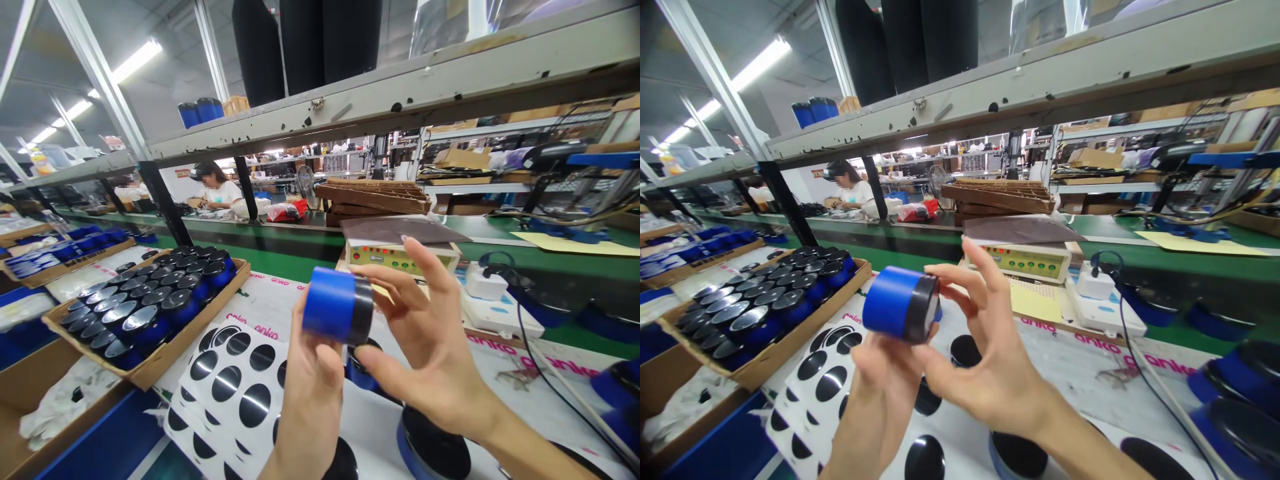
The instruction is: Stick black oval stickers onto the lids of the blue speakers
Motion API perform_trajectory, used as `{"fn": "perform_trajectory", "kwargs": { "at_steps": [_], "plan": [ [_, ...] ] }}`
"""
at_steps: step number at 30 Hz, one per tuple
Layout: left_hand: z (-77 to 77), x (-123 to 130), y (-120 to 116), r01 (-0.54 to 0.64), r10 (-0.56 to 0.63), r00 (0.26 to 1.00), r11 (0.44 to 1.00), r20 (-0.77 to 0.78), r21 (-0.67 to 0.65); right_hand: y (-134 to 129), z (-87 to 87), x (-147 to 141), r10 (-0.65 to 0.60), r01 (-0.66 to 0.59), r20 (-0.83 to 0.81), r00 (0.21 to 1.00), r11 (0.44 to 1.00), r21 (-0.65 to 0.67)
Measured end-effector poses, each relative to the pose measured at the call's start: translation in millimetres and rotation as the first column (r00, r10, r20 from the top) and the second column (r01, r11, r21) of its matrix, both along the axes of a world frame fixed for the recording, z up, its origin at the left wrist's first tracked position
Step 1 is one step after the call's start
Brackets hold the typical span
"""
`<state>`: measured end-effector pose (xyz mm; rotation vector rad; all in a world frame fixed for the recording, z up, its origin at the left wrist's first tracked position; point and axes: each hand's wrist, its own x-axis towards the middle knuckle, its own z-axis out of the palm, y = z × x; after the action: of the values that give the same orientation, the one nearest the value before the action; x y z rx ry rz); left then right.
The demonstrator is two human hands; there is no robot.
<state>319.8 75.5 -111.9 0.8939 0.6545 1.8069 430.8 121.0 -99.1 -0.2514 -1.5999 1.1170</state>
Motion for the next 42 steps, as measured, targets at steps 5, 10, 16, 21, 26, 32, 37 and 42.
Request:
{"fn": "perform_trajectory", "kwargs": {
  "at_steps": [5, 10, 16, 21, 26, 32, 37, 42],
  "plan": [
    [-11.7, -8.8, -0.4, -0.046, 0.043, 0.998, 0.997, -0.048, -0.054, 3.7, 3.0, 5.5, 0.103, -0.098, 0.077, 0.992, 0.993, -0.070],
    [-16.9, -12.2, -0.9, -0.114, 0.114, 0.986, 0.993, -0.120, 0.011, 13.1, 7.0, 8.6, 0.175, -0.144, 0.077, 0.981, 0.941, -0.307],
    [-10.4, -13.7, -5.8, -0.190, 0.181, 0.965, 0.981, -0.190, -0.031, 19.0, 4.4, 5.9, 0.213, -0.202, -0.009, 0.977, 0.913, -0.353],
    [-7.5, -14.5, -10.8, -0.234, 0.216, 0.947, 0.971, -0.238, -0.050, 18.5, 0.1, 2.0, 0.196, -0.201, -0.051, 0.979, 0.907, -0.370],
    [-6.8, -13.3, -13.4, -0.238, 0.230, 0.942, 0.971, -0.244, -0.002, 18.4, -2.4, 1.5, 0.151, -0.150, -0.025, 0.988, 0.928, -0.342],
    [-7.2, -8.9, -11.0, -0.378, 0.368, 0.861, 0.925, -0.351, 0.044, 19.8, 9.7, 18.8, -0.021, 0.042, 0.163, 0.986, 0.991, -0.129],
    [-16.9, -6.0, -6.7, -0.383, 0.380, 0.809, 0.919, -0.449, 0.090, -2.3, 18.7, 22.9, -0.324, 0.229, 0.418, 0.849, 0.938, 0.262],
    [-26.3, -9.9, -6.6, -0.356, 0.404, 0.742, 0.914, -0.535, 0.196, -6.7, 13.8, 15.5, -0.452, 0.234, 0.444, 0.774, 0.855, 0.463]
  ]
}}
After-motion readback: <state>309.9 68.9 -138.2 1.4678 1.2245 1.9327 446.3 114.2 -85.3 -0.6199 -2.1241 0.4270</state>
